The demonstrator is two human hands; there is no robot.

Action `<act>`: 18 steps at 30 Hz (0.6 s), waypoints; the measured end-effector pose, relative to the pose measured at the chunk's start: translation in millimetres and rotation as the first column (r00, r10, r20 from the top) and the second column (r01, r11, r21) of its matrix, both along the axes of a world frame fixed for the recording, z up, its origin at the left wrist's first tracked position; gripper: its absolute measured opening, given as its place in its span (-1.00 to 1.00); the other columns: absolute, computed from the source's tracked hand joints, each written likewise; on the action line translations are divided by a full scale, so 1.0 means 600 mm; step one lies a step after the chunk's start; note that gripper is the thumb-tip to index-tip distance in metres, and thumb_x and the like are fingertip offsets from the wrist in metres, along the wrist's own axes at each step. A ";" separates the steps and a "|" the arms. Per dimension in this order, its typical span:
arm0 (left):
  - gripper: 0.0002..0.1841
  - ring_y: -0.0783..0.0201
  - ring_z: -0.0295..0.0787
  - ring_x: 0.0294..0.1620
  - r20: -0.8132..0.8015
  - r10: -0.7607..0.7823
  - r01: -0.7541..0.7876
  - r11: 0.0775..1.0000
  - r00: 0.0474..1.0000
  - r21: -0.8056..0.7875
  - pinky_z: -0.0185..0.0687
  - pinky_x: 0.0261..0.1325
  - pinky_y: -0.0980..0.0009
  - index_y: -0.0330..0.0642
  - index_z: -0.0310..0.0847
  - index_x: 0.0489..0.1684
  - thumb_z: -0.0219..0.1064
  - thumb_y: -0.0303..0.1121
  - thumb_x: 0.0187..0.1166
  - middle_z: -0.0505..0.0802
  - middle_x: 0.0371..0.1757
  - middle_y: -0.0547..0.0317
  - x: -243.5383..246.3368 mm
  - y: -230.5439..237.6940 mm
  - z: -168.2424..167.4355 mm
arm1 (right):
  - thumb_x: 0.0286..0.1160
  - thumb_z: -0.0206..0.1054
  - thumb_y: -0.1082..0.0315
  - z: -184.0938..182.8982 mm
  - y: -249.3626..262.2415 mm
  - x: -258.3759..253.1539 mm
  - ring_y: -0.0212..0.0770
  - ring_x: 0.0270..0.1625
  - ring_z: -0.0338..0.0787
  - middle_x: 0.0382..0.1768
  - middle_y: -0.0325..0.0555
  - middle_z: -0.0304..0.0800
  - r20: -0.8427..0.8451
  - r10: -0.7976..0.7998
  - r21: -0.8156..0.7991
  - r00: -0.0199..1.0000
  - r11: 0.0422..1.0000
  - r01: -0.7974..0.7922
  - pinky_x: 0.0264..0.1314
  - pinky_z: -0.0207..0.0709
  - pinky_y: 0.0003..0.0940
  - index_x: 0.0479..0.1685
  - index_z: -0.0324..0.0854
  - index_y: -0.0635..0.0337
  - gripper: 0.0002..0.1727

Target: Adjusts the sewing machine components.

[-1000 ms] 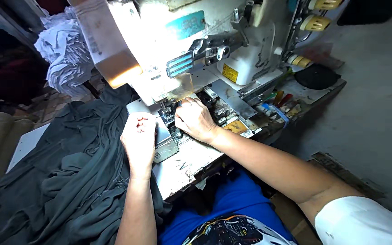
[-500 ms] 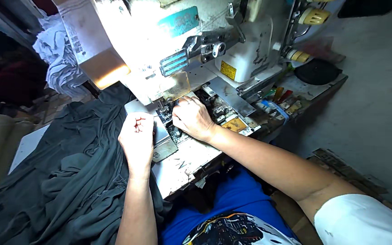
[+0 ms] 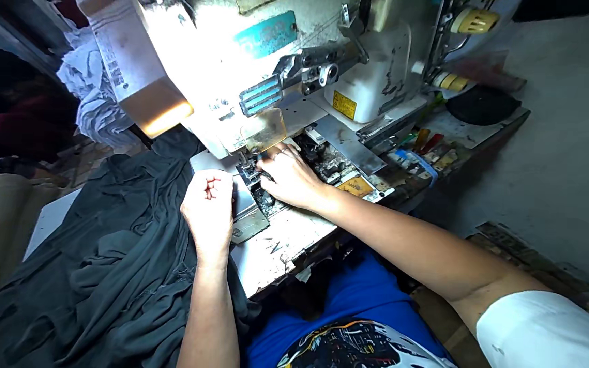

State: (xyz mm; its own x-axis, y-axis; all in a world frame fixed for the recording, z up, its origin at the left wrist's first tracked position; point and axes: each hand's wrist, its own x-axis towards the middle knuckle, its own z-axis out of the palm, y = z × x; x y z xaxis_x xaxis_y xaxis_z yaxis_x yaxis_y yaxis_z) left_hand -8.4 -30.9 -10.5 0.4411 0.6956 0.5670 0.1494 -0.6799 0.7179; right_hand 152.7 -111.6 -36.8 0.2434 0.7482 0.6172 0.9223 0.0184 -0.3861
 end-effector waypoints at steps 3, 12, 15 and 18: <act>-0.89 0.60 0.56 -0.53 -0.008 -0.005 0.005 1.000 1.000 0.001 0.55 -0.40 0.65 -0.21 0.66 -0.11 0.34 -0.35 0.65 0.66 -0.42 0.33 -0.002 0.000 0.000 | 0.40 0.33 0.35 0.009 -0.008 0.011 0.22 0.32 0.68 0.01 0.19 0.81 -0.102 0.080 -0.044 0.992 0.995 -0.085 0.51 0.37 0.10 -0.09 0.86 0.24 -0.75; -0.93 0.63 0.57 -0.51 0.012 -0.068 0.069 0.997 0.998 -0.037 0.54 -0.38 0.70 -0.17 0.66 -0.11 0.35 -0.39 0.65 0.67 -0.42 0.37 -0.005 -0.003 0.005 | 0.48 0.39 0.44 0.046 -0.008 0.026 -0.08 -0.05 0.81 -0.24 0.06 0.87 -0.266 0.142 -0.079 0.953 0.982 -0.169 0.18 0.55 -0.12 -0.29 0.86 0.28 -0.86; -0.93 0.56 0.76 -0.35 0.055 -0.183 0.191 0.942 0.982 -0.277 0.76 -0.18 0.58 -0.20 0.64 -0.05 0.31 -0.47 0.66 0.77 -0.31 0.34 -0.013 0.010 0.030 | 0.40 0.43 0.46 0.052 0.004 0.027 -0.20 -0.19 0.74 -0.32 -0.01 0.81 -0.307 0.120 -0.076 0.944 0.986 -0.150 0.03 0.54 -0.19 -0.36 0.77 0.28 -0.92; -0.86 0.50 0.78 -0.13 -0.038 -0.211 0.189 0.931 0.977 -0.313 0.73 0.05 0.48 -0.23 0.68 0.03 0.30 -0.40 0.69 0.79 -0.12 0.26 -0.017 0.041 0.057 | 0.30 0.54 0.41 0.059 0.012 0.029 -0.20 -0.07 0.82 -0.20 0.05 0.86 -0.457 0.027 0.070 0.889 0.998 0.006 0.13 0.63 -0.18 -0.18 0.79 0.35 -0.81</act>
State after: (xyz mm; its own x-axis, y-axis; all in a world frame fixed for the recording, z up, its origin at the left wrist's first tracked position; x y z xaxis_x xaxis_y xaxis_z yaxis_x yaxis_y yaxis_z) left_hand -18.7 -6.4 23.5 0.6194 0.7239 0.3037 0.0900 -0.4498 0.8886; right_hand 170.0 -104.7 -1.3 0.5034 0.7128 0.4884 0.6431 0.0683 -0.7627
